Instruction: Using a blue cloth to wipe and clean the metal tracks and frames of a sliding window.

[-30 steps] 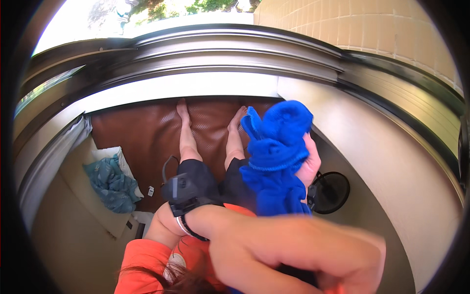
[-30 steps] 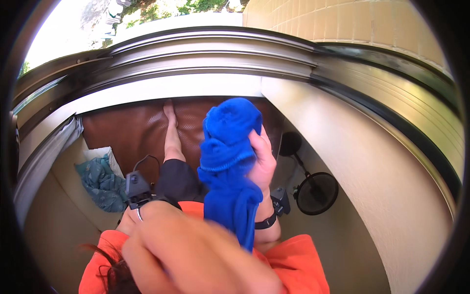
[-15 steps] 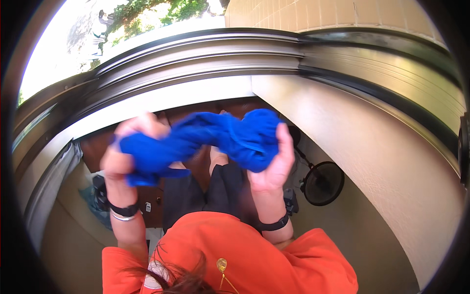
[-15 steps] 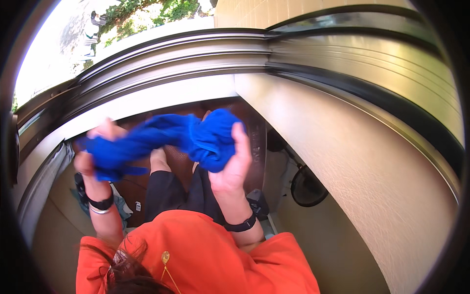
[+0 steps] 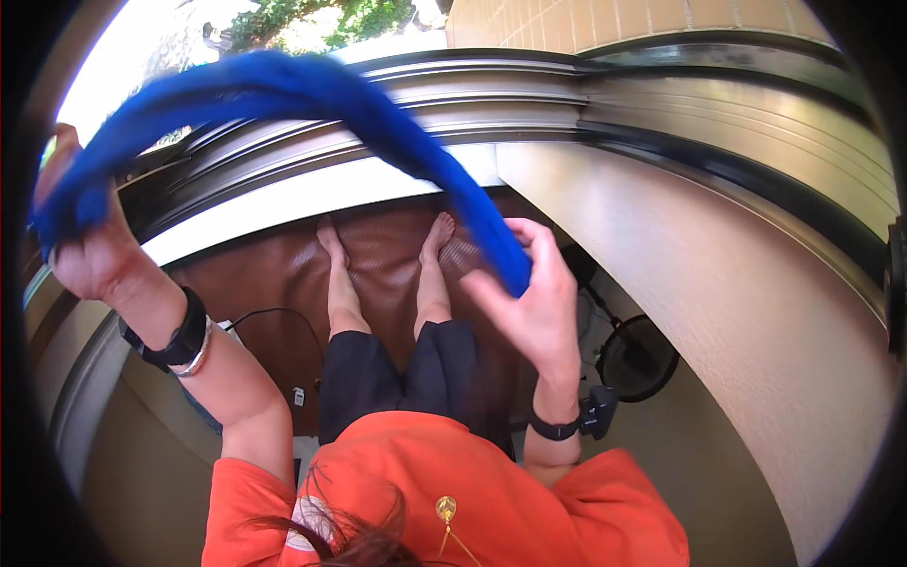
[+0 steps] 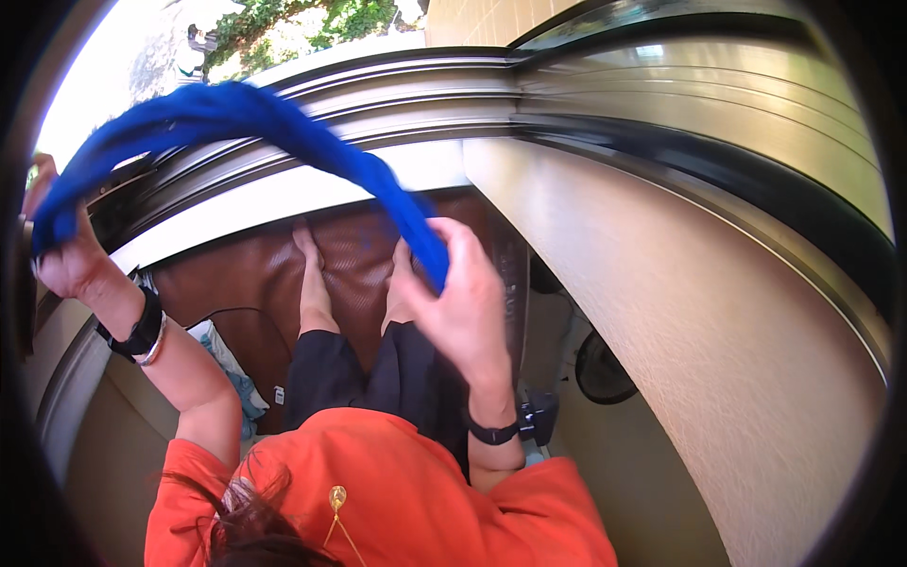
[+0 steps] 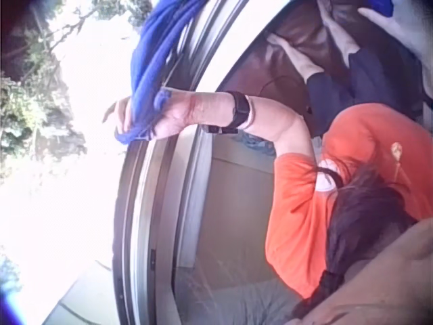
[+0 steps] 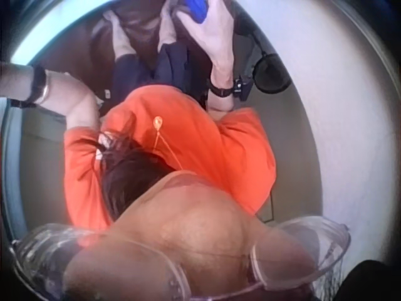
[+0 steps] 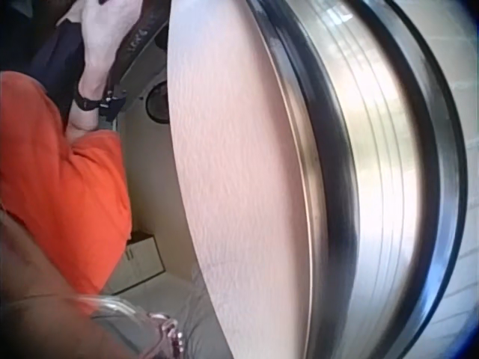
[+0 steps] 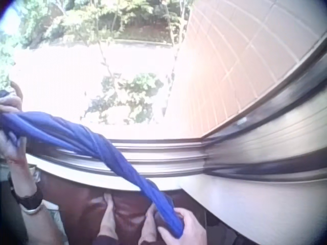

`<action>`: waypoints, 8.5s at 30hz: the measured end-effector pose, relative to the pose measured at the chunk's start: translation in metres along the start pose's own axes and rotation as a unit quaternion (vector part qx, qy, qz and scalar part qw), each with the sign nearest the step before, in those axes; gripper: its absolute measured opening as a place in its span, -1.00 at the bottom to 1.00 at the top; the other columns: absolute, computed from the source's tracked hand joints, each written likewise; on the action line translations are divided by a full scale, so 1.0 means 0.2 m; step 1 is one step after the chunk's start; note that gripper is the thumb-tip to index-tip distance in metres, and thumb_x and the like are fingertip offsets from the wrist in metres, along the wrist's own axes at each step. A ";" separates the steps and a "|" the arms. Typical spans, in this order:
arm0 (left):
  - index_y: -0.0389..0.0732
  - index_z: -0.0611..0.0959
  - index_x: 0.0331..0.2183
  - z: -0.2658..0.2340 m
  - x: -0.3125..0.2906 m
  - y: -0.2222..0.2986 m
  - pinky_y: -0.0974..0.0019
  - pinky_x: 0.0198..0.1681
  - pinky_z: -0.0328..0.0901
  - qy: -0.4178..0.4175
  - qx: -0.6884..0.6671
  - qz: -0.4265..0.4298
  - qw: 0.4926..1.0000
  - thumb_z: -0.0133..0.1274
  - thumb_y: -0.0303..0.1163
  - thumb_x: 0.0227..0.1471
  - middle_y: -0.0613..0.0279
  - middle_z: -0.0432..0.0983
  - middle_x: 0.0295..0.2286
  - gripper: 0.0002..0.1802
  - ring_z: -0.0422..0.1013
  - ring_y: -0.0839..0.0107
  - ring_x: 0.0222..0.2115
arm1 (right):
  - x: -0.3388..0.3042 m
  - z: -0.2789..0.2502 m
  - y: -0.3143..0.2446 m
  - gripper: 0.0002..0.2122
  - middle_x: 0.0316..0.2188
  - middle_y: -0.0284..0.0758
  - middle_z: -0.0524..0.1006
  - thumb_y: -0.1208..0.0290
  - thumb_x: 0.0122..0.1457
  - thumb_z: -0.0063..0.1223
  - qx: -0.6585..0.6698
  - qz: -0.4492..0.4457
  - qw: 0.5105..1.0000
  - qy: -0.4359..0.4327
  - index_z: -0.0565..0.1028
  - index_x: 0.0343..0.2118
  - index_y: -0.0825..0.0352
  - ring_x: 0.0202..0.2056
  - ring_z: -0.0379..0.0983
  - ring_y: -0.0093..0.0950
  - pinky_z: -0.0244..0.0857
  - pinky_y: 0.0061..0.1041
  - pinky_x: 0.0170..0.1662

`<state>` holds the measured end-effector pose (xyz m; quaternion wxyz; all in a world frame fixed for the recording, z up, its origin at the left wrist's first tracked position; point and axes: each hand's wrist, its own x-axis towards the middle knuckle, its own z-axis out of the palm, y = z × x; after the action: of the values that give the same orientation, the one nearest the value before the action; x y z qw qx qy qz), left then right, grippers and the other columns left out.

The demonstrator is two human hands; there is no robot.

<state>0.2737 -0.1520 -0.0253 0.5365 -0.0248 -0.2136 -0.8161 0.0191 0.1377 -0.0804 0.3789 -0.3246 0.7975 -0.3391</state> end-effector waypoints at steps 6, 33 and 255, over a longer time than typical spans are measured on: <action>-0.49 0.16 0.00 0.10 -0.17 -0.18 0.57 -0.84 0.13 0.082 0.286 -0.143 0.944 -0.22 0.17 -0.06 -0.11 0.36 -0.29 -0.10 0.25 0.52 -0.65 | 0.07 -0.08 -0.19 -0.73 -0.47 -0.29 0.49 0.70 -0.25 0.15 0.064 -0.218 0.971 0.072 0.51 -0.39 0.31 -0.41 0.46 -0.39 0.34 -0.51 -0.31; -0.35 0.40 -0.09 0.04 -0.69 -1.10 0.50 -0.15 0.24 0.109 -0.129 -0.460 0.872 -0.03 -0.36 -0.03 0.22 0.42 -0.20 -0.56 0.33 0.58 -0.24 | 0.13 -0.04 0.05 -0.82 -0.37 -0.38 0.43 0.53 0.13 -0.04 0.132 -0.024 0.975 0.174 0.51 -0.23 0.45 -0.37 0.30 -0.64 0.19 -0.67 -0.24; -0.19 0.22 -0.05 0.16 -0.94 -0.71 0.50 -0.45 0.25 0.393 0.039 -0.406 0.824 0.09 -0.54 -0.15 0.24 0.36 -0.41 -0.40 0.34 0.55 -0.52 | 0.36 0.47 -0.19 -0.89 -0.45 -0.27 0.41 0.60 -0.08 0.11 -0.203 -0.116 0.965 0.118 0.51 -0.43 0.37 -0.38 0.36 -0.34 0.26 -0.44 -0.32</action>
<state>0.2205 0.0693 -0.0936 0.1963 0.4075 -0.0071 -0.8918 0.0700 0.0328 -0.1242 0.1663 -0.4431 0.8455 -0.2473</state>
